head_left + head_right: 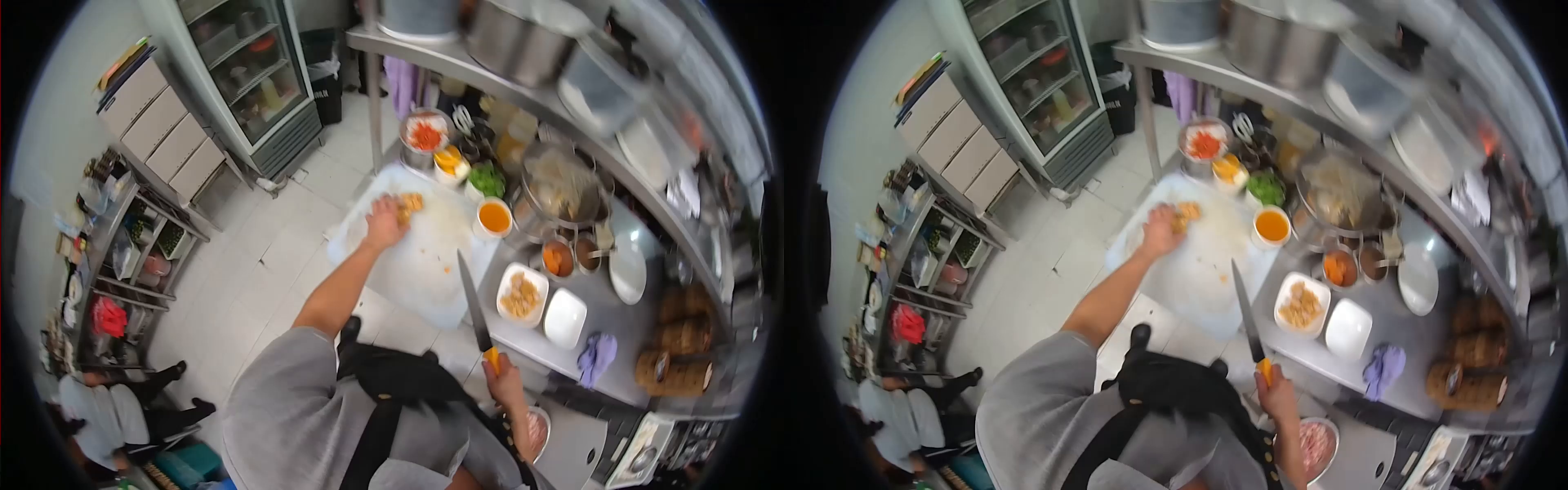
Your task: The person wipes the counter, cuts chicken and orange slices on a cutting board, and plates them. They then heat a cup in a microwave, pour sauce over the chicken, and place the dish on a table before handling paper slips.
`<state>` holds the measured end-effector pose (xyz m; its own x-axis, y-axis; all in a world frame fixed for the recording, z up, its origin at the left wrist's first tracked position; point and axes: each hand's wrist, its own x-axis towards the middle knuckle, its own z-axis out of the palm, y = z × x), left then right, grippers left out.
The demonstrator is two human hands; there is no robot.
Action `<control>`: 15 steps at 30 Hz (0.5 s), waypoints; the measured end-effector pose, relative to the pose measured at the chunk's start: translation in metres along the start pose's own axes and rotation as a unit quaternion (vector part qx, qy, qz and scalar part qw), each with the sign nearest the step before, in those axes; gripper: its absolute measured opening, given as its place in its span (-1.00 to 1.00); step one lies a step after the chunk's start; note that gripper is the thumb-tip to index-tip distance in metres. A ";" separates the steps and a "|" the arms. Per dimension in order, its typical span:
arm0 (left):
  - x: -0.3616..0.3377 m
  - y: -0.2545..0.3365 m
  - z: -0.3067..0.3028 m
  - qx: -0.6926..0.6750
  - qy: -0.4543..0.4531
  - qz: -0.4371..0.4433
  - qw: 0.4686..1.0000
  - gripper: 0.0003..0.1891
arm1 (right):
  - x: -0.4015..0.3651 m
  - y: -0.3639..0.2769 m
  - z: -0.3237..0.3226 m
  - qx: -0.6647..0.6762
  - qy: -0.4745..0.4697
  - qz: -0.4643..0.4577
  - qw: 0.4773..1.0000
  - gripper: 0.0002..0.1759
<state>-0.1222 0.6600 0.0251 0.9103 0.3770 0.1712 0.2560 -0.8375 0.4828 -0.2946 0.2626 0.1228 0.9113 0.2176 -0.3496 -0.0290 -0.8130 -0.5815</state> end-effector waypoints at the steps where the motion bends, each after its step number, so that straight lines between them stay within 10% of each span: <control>1: 0.004 -0.004 -0.002 0.001 -0.027 0.025 0.999 -0.32 | 0.009 -0.010 0.007 -0.049 0.018 -0.052 0.997 -0.66; 7: -0.045 -0.054 -0.021 -0.142 -0.197 0.248 0.938 -0.38 | 0.043 -0.075 0.070 -0.035 0.072 -0.086 0.993 -0.66; 15: -0.086 -0.067 -0.027 -0.354 0.012 0.171 0.919 -0.49 | 0.063 -0.142 0.108 -0.146 0.079 -0.053 0.985 -0.65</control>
<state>-0.2264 0.6947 0.0017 0.8886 0.1556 0.4314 -0.3271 -0.4444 0.8340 -0.2780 0.4505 0.1041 0.9560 0.2410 -0.1671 0.1675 -0.9164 -0.3636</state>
